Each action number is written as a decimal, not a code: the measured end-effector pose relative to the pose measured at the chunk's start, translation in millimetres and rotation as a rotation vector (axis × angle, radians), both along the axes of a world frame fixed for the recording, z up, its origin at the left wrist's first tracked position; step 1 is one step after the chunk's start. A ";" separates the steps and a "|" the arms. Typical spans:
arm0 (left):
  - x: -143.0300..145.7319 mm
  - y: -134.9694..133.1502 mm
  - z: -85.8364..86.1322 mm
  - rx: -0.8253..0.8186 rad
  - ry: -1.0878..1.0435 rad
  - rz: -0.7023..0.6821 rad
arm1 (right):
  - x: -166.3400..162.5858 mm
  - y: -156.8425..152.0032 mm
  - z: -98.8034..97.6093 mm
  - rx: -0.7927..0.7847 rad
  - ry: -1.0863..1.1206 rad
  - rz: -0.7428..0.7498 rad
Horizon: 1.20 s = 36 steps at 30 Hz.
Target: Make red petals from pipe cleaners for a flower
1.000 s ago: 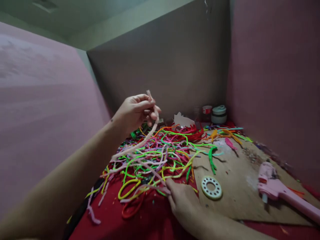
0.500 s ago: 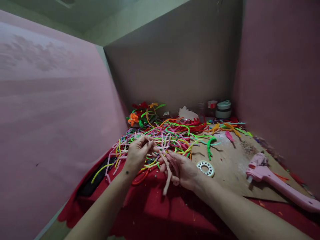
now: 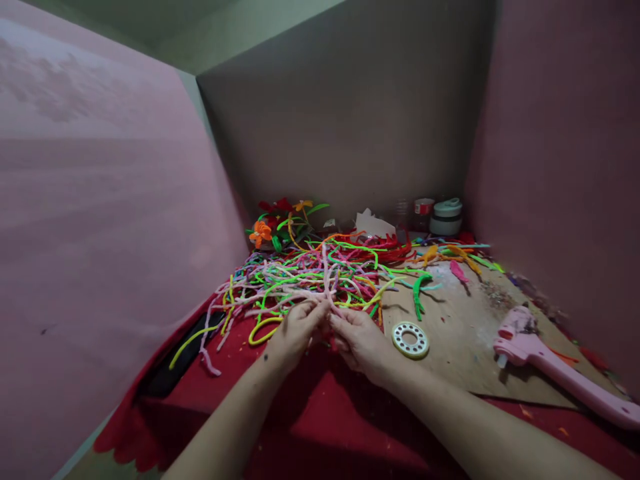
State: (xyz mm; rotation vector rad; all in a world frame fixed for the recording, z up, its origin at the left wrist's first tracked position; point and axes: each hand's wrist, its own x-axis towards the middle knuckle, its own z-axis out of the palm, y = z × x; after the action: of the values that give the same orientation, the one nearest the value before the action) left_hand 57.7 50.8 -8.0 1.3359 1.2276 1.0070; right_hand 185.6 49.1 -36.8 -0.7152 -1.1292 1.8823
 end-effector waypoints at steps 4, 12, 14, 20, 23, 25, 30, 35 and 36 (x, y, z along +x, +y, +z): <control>-3.8 26.4 7.3 -0.146 -0.265 -0.206 | 2.8 0.3 1.5 -0.018 0.029 0.097; -4.5 44.4 -5.1 0.002 -0.220 -0.044 | 9.2 6.4 -1.2 -0.160 0.123 0.149; -10.5 44.6 -6.3 0.024 -0.131 0.012 | 8.5 5.0 -1.5 -0.156 0.086 0.152; -53.8 52.5 22.1 0.169 -0.164 0.253 | 4.2 3.8 -3.6 -0.028 -0.016 0.128; -83.1 53.2 50.6 0.414 0.127 0.488 | 4.2 5.1 -0.1 0.173 -0.136 -0.023; -101.4 51.5 70.3 0.602 0.574 0.662 | 7.5 4.6 5.5 0.341 -0.209 -0.136; -139.5 60.0 97.1 0.635 1.212 0.789 | 17.4 -4.0 14.1 0.848 -0.676 -0.282; -166.3 91.5 81.4 0.390 1.315 0.670 | 11.1 -12.6 7.1 1.110 -1.328 -0.020; -165.7 94.8 76.3 0.370 1.277 0.648 | 9.3 -13.3 5.6 1.131 -1.420 0.020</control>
State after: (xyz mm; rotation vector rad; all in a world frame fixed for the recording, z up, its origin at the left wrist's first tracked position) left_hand -108.0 145.6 68.4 2.0290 2.6416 0.7664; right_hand 194.9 35.8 -31.2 -1.2713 -2.6317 0.2014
